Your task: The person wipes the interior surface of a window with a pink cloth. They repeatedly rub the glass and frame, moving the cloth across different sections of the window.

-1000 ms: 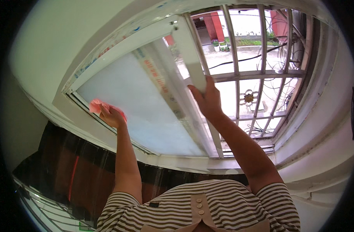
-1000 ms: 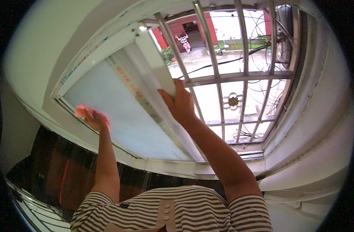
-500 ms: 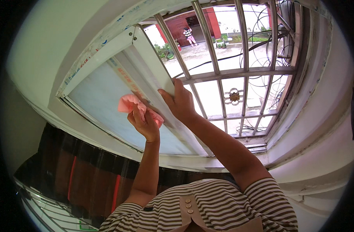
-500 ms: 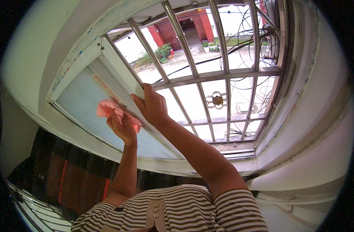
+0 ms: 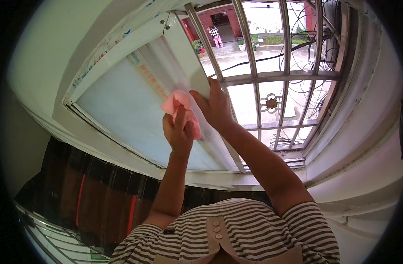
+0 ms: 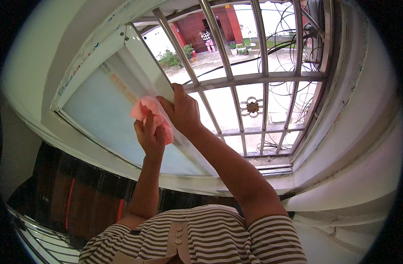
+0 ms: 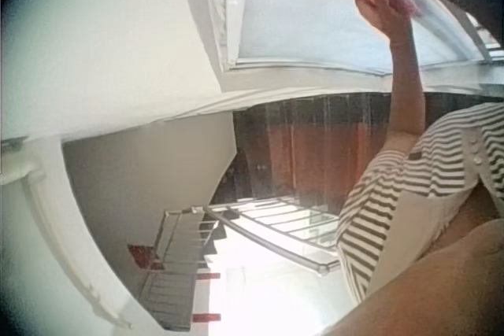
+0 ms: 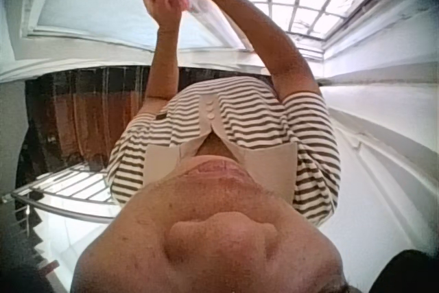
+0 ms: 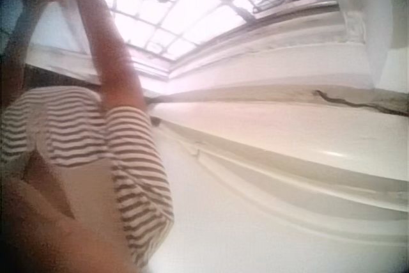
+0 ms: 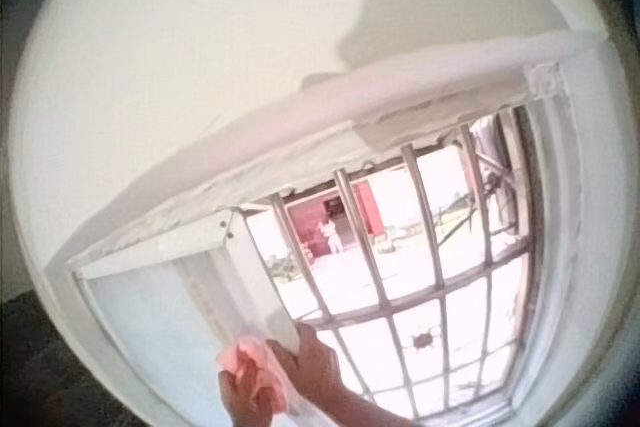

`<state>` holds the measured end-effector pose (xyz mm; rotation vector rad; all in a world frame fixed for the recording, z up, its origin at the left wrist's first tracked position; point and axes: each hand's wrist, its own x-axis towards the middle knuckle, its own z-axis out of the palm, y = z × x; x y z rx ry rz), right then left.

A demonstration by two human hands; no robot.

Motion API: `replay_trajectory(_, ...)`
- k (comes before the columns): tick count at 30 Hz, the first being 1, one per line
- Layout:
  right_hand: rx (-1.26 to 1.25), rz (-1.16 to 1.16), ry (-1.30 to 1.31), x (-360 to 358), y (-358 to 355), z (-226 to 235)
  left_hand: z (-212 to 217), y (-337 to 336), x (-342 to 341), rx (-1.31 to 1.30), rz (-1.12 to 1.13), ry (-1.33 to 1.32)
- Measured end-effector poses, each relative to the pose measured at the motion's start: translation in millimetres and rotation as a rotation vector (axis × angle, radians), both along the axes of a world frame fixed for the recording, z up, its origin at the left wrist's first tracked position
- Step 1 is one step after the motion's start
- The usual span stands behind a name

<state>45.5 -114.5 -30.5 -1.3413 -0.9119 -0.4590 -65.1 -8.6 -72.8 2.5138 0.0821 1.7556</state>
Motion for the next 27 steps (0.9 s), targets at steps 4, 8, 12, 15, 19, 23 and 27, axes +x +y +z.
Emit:
replay_trajectory(4,-0.009,-0.029,-0.016,-8,-3,5,1,39,-21,-0.044,0.155,-0.038)
replay_trajectory(8,0.014,0.001,0.005,-6,-1,3,2,101,-39,-0.094,0.348,-0.122)
replay_trajectory(12,-0.017,-0.003,0.029,-5,-1,3,-1,144,-56,-0.053,0.419,-0.142)
replay_trajectory(15,-0.042,0.020,0.066,-9,-1,5,-8,170,-66,-0.322,0.486,-0.243)
replay_trajectory(19,-0.027,0.027,0.060,-6,-2,4,-15,174,-63,-0.589,0.449,-0.353)
replay_trajectory(23,-0.009,0.025,0.031,-6,1,4,-37,149,-45,-0.575,0.327,-0.476)
replay_trajectory(27,0.006,-0.005,0.020,-4,0,3,-38,75,-24,-0.592,0.106,-0.313)
